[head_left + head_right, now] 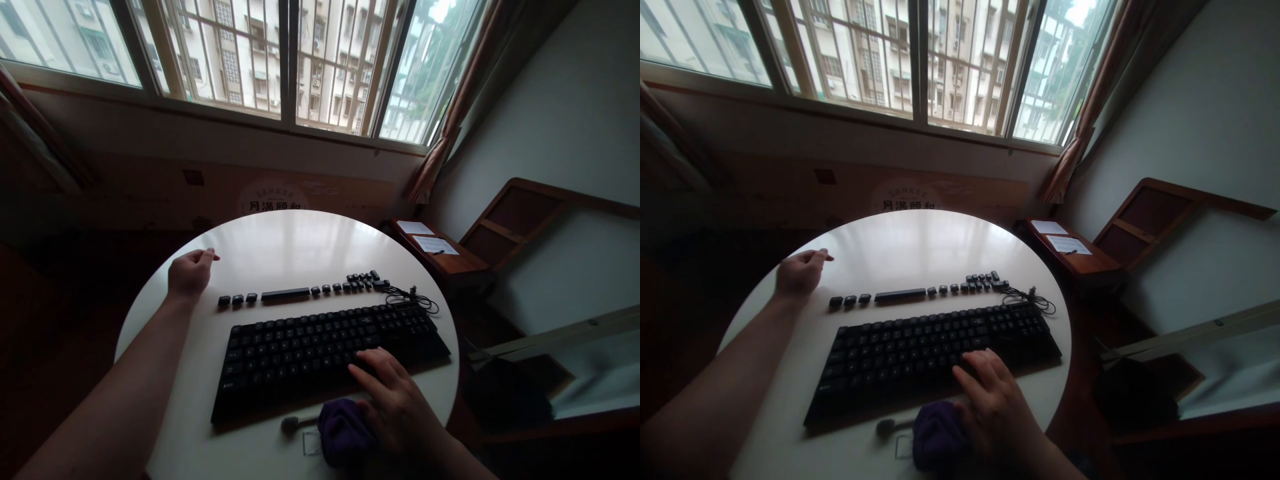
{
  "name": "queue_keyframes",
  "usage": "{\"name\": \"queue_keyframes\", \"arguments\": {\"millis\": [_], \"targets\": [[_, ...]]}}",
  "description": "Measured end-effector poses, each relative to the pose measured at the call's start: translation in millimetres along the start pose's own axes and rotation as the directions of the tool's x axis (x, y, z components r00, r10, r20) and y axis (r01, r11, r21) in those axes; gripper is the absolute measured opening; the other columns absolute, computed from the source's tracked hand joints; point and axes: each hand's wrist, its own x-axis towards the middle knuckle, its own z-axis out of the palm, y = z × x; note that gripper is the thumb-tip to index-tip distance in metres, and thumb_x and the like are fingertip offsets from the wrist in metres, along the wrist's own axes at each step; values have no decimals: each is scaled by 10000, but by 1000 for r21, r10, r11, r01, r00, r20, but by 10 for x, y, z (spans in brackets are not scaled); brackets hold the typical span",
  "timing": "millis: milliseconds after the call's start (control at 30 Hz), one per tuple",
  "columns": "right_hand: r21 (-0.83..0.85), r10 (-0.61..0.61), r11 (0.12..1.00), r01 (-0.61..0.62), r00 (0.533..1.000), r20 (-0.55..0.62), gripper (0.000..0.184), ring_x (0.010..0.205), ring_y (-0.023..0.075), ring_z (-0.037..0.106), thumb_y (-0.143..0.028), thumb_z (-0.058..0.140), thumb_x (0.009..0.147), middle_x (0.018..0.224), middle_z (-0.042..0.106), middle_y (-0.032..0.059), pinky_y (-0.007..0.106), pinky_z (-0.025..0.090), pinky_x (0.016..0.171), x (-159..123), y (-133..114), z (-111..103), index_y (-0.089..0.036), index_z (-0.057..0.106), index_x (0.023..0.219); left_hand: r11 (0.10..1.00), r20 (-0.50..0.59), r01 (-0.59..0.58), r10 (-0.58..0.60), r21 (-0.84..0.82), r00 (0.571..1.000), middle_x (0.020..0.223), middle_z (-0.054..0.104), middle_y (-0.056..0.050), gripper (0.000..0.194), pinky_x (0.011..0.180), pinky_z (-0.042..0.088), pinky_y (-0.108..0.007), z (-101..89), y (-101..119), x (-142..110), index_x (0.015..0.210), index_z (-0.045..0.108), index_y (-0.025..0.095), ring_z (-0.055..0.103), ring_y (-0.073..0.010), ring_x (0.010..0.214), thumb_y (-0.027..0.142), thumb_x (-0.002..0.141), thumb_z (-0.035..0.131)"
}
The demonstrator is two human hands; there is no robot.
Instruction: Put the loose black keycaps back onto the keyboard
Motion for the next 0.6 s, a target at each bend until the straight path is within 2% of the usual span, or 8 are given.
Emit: {"name": "queue_keyframes", "arguments": {"millis": [233,333,400,500,567,600], "targets": [[44,43,998,-41,998,-43,495,1350,309,508,-282,556,946,1456,528,133,468,544,1042,-80,36,68,-238,528,1439,1000,11,-1,1,-2,1000,642,644,-15,323,640,428,-299,-27,32,-23,777,747,184,591,-217,707,455,786,571],[63,40,997,-37,998,-39,509,1347,301,522,-260,563,940,1476,514,143,444,547,1042,-65,52,45,-230,520,1446,1000,22,-2,2,-7,1000,596,611,-6,326,619,420,-300,-39,46,-29,774,746,182,570,-208,659,456,791,569],[86,14,996,-12,1000,-21,466,1291,276,574,-245,571,942,1427,561,142,399,560,1021,1,95,-38,-228,559,1407,1000,28,-6,6,-11,1000,548,568,5,331,606,414,-302,-46,53,-33,771,745,182,550,-201,621,460,796,566],[159,-11,987,4,999,39,350,1109,212,674,-242,564,962,1237,679,102,316,589,935,231,271,-279,-246,640,1304,1000,25,-15,15,-16,1000,545,559,7,324,623,417,-314,-44,57,-36,756,744,189,557,-205,629,457,797,566],[167,35,985,-41,999,38,319,1049,206,686,-238,533,980,1161,706,92,334,587,917,483,480,-462,-243,660,1273,1000,23,-19,19,-20,1000,558,569,2,322,637,422,-322,-37,53,-35,749,744,196,573,-213,648,456,799,561],[145,19,989,-20,1000,9,287,1032,217,685,-242,539,976,1125,716,91,359,582,918,633,607,-536,-241,690,1221,1000,22,-19,20,-23,1000,555,568,1,326,639,423,-325,-33,49,-34,747,744,199,577,-215,649,460,802,557]]}}
